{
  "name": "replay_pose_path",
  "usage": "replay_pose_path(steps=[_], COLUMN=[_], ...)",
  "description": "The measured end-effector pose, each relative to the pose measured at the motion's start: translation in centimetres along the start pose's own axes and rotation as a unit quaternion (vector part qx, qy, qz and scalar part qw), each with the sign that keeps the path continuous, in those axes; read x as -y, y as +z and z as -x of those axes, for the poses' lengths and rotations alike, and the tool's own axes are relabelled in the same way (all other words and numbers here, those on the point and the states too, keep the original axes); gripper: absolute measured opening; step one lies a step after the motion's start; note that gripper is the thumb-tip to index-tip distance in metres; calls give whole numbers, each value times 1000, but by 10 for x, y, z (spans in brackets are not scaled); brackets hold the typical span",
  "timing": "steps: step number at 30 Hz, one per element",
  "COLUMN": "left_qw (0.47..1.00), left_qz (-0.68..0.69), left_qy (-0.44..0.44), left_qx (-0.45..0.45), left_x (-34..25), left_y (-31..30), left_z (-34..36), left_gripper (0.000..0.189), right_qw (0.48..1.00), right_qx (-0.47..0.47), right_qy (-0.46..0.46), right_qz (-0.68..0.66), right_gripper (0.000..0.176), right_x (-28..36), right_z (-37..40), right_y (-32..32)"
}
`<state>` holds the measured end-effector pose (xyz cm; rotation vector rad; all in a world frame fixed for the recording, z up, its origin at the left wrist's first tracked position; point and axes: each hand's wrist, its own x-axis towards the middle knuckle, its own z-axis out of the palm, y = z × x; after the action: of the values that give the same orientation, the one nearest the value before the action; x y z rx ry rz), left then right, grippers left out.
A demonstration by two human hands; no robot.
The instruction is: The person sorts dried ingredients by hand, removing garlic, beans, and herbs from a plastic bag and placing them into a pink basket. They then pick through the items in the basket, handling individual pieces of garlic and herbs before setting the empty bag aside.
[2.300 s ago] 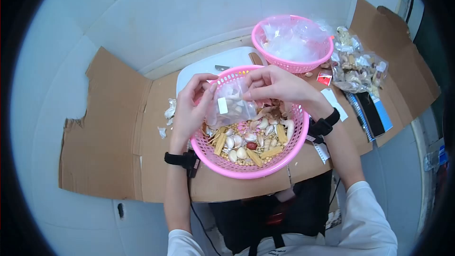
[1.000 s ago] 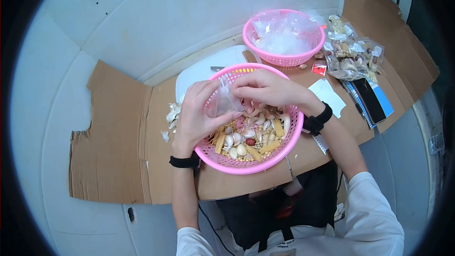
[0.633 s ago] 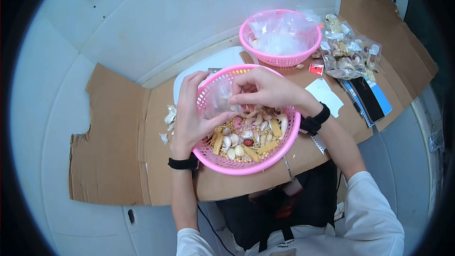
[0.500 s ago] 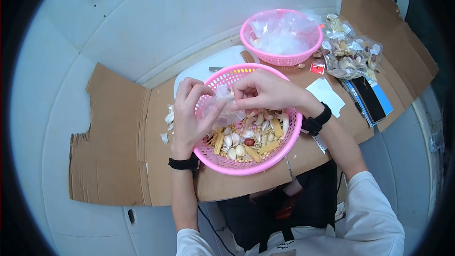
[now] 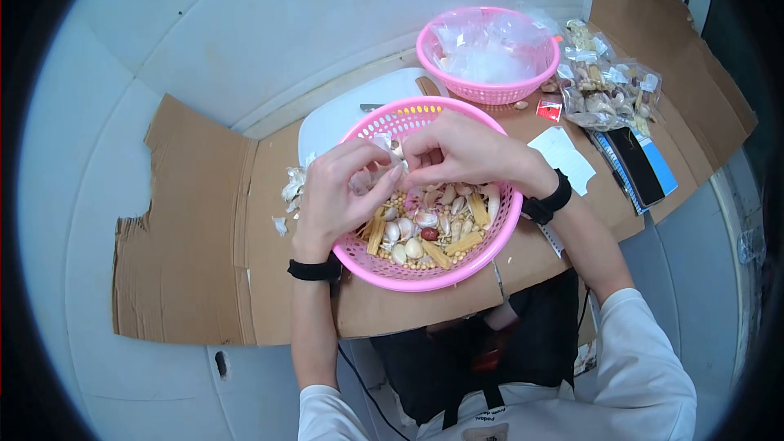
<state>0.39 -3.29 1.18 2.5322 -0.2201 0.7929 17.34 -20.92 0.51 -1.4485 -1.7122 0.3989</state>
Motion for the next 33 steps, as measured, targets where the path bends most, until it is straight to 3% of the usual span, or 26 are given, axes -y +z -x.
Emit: replay_pose_path(steps=[4, 22, 26, 29, 31, 33], left_qw=[1000, 997, 998, 998, 998, 996], left_qz=[0, 14, 20, 32, 29, 37], left_qy=[-11, -41, -31, -29, -39, -53], left_qx=[16, 57, 43, 36, 46, 60], left_x=[-1, -7, -4, -1, -3, -5], left_y=[-1, -3, -2, 1, 1, -3], left_z=[1, 0, 1, 2, 5, 2], left_gripper=[17, 14, 14, 19, 18, 15], right_qw=[999, 998, 999, 995, 999, 999], right_qx=[38, 31, 24, 41, 32, 39], right_qy=[5, 39, 5, 76, 35, 13], right_qz=[18, -37, -24, -58, 12, -3], right_gripper=[22, 29, 28, 26, 22, 21], right_x=[-2, -1, -6, 0, 3, 3], right_z=[-1, 1, -1, 3, 2, 0], right_y=[-2, 3, 2, 4, 1, 1])
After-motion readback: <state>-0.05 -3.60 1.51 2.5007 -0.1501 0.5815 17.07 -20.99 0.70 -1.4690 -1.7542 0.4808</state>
